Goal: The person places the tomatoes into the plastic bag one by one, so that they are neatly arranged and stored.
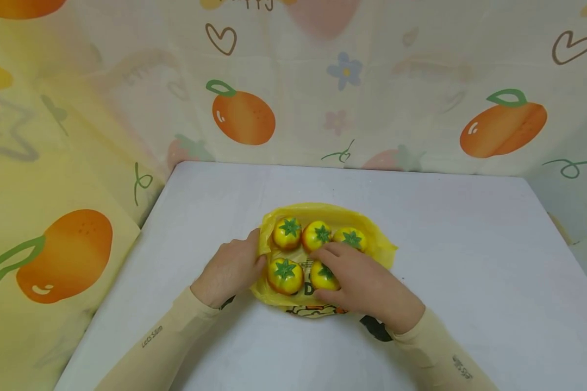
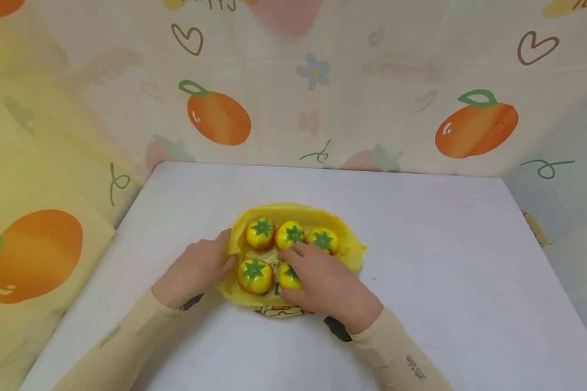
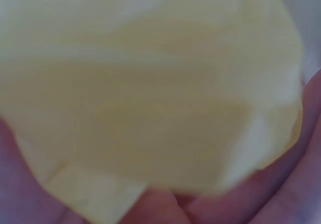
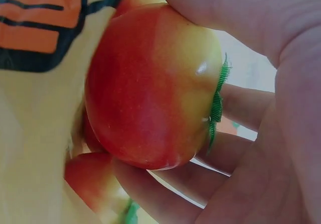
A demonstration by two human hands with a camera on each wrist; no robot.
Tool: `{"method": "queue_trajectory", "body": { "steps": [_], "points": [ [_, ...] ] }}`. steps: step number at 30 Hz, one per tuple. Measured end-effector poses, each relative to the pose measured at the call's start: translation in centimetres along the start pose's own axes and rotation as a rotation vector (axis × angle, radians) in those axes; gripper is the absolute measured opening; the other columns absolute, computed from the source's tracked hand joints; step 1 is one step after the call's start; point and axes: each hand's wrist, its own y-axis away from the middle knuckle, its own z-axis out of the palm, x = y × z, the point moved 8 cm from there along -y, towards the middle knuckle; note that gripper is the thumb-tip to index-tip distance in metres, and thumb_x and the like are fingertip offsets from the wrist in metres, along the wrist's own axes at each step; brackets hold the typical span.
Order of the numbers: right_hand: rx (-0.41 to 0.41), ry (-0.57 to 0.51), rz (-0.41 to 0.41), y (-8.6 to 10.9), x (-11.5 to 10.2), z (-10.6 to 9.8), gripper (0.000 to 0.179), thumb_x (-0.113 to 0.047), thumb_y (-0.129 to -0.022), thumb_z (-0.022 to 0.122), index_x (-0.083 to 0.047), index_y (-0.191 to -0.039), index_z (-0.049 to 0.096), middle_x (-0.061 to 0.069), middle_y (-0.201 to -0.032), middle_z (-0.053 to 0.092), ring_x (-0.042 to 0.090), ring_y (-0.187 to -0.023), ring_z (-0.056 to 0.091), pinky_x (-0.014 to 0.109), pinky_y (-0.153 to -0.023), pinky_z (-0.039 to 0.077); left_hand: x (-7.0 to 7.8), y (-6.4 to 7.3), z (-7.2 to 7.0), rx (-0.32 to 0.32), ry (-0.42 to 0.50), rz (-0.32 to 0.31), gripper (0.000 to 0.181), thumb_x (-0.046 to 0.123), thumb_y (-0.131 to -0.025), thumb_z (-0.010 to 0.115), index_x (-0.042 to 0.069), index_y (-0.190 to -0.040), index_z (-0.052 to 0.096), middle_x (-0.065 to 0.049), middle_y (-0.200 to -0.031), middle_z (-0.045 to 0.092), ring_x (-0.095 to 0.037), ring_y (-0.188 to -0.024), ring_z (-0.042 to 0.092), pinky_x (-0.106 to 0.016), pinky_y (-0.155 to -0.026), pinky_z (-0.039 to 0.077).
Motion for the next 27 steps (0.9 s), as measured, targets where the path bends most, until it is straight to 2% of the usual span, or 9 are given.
{"method": "queue_trajectory", "body": {
  "steps": [8,27],
  "points": [
    [-0.024,0.016,0.008,-0.2,0.1,0.9,0.065,-0.052,-0.084,0.076,-0.024,-0.139,0.056,-0.006,-0.138,0.057,0.011,-0.116,0.057,0.036,-0.102,0.050,0.0,0.0,-0.1,-0.005,0.009,-0.012,0.038,0.023,-0.097,0.055,0.004,-0.130,0.049,-0.008,-0.075,0.061,-0.020,-0.055,0.055,-0.030,-0.048,0.042],
    [-0.016,0.012,-0.060,-0.9,-0.1,2.2,0.058,-0.044,-0.086,0.076,-0.021,-0.135,0.057,-0.006,-0.129,0.058,0.009,-0.107,0.057,0.031,-0.100,0.051,-0.1,0.0,0.0,0.001,0.003,-0.009,0.038,0.022,-0.096,0.055,0.004,-0.129,0.049,-0.007,-0.074,0.061,-0.020,-0.055,0.055,-0.030,-0.048,0.042]
  ]
}}
